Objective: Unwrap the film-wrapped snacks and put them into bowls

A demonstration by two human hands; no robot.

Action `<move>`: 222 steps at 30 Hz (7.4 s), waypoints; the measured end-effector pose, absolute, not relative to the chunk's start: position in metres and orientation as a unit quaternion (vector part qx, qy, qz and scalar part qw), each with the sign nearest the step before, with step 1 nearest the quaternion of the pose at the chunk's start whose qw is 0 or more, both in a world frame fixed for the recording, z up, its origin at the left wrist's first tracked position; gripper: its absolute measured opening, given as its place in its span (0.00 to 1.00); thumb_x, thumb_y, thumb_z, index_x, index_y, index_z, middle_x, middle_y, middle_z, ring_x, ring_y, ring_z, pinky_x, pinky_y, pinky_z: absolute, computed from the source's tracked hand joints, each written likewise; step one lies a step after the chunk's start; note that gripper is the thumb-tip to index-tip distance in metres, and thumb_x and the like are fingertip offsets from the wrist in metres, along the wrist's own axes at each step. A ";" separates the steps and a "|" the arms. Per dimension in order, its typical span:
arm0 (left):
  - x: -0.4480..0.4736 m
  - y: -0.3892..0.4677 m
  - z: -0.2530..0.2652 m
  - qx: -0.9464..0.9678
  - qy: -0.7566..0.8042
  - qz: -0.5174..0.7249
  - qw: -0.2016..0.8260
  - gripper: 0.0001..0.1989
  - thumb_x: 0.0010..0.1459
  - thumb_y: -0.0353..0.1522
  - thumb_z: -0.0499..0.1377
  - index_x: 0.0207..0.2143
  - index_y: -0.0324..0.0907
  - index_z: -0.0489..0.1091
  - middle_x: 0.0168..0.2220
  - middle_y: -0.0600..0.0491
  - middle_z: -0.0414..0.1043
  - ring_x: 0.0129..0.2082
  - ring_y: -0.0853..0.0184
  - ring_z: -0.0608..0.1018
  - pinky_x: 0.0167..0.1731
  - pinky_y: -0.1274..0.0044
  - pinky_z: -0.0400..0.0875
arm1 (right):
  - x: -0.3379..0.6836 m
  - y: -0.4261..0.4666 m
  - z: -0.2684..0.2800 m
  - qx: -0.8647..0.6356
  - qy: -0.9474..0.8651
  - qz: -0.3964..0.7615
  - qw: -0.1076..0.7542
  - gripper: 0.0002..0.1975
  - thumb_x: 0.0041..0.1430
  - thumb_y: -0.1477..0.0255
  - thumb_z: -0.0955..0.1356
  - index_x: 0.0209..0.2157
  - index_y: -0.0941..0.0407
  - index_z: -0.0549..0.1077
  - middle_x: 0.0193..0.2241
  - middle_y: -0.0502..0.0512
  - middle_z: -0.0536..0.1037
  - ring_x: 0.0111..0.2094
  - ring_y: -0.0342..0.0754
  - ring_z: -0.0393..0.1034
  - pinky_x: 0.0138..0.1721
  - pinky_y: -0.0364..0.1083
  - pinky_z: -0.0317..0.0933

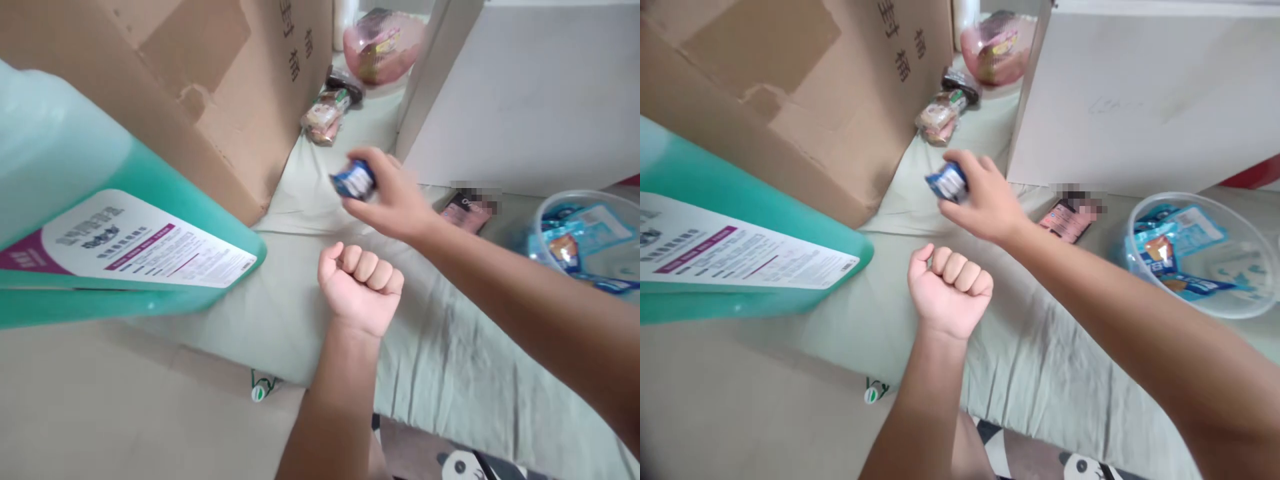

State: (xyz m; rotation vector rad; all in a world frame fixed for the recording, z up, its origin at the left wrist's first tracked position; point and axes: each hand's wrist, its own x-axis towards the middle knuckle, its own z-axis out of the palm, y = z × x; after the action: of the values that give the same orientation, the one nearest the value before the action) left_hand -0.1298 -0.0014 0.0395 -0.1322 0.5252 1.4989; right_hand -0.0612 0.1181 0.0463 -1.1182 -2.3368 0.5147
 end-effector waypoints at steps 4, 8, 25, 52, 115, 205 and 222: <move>-0.120 -0.010 0.047 0.004 0.242 0.656 0.715 0.28 0.64 0.47 0.45 0.19 0.42 0.35 0.19 0.60 0.26 0.17 0.73 0.39 0.18 0.75 0.44 | 0.073 0.018 0.035 -0.423 -0.846 0.149 0.287 0.29 0.58 0.65 0.71 0.60 0.50 0.63 0.49 0.62 0.75 0.49 0.61 0.73 0.47 0.56 0.68; -0.085 -0.012 0.051 0.076 0.259 0.595 0.757 0.28 0.62 0.44 0.50 0.17 0.43 0.38 0.18 0.61 0.31 0.16 0.74 0.43 0.19 0.76 0.46 | 0.156 -0.048 -0.004 -0.482 -0.823 0.118 0.277 0.35 0.56 0.62 0.72 0.62 0.54 0.59 0.46 0.64 0.76 0.41 0.60 0.75 0.39 0.55 0.70; 0.033 -0.019 0.009 0.407 0.356 0.335 0.772 0.32 0.40 0.34 0.76 0.49 0.44 0.71 0.47 0.49 0.76 0.47 0.61 0.77 0.47 0.72 0.71 | 0.214 -0.065 0.005 -0.466 -0.785 0.158 0.377 0.29 0.58 0.60 0.71 0.61 0.50 0.67 0.58 0.66 0.69 0.57 0.65 0.68 0.54 0.64 0.67; 0.025 0.000 0.010 0.207 0.365 0.470 0.776 0.32 0.44 0.40 0.69 0.53 0.42 0.72 0.42 0.48 0.81 0.45 0.56 0.81 0.47 0.67 0.75 | 0.236 -0.056 0.011 -0.581 -0.655 0.360 0.323 0.12 0.67 0.62 0.60 0.39 0.53 0.70 0.19 0.46 0.67 0.20 0.45 0.61 0.24 0.46 0.55; 0.024 -0.007 0.011 0.226 0.460 0.509 0.691 0.29 0.57 0.54 0.60 0.47 0.40 0.76 0.38 0.47 0.81 0.43 0.57 0.82 0.48 0.67 0.75 | 0.214 -0.059 0.019 -0.394 -0.757 0.237 0.464 0.06 0.60 0.77 0.66 0.34 0.52 0.70 0.39 0.55 0.80 0.43 0.51 0.75 0.46 0.52 0.66; 0.026 -0.042 0.019 0.666 0.649 0.276 0.243 0.04 0.50 0.28 0.62 0.29 0.44 0.68 0.39 0.50 0.66 0.38 0.63 0.74 0.47 0.69 0.69 | 0.201 -0.061 0.005 -0.524 -0.697 0.314 0.375 0.05 0.58 0.75 0.63 0.35 0.54 0.68 0.35 0.57 0.75 0.37 0.52 0.72 0.39 0.50 0.66; 0.013 -0.036 0.056 0.180 0.421 0.492 0.740 0.03 0.46 0.32 0.56 0.25 0.44 0.63 0.43 0.47 0.81 0.52 0.55 0.80 0.49 0.63 0.76 | 0.188 -0.050 0.007 -0.493 -0.568 0.491 0.439 0.36 0.52 0.65 0.70 0.62 0.55 0.58 0.54 0.66 0.74 0.49 0.57 0.74 0.52 0.58 0.67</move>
State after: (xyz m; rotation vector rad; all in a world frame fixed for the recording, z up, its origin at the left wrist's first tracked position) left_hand 0.0131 -0.0359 0.0562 0.3955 0.9225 1.0802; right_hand 0.1879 -0.0498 0.0072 -1.2256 -1.4108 1.2206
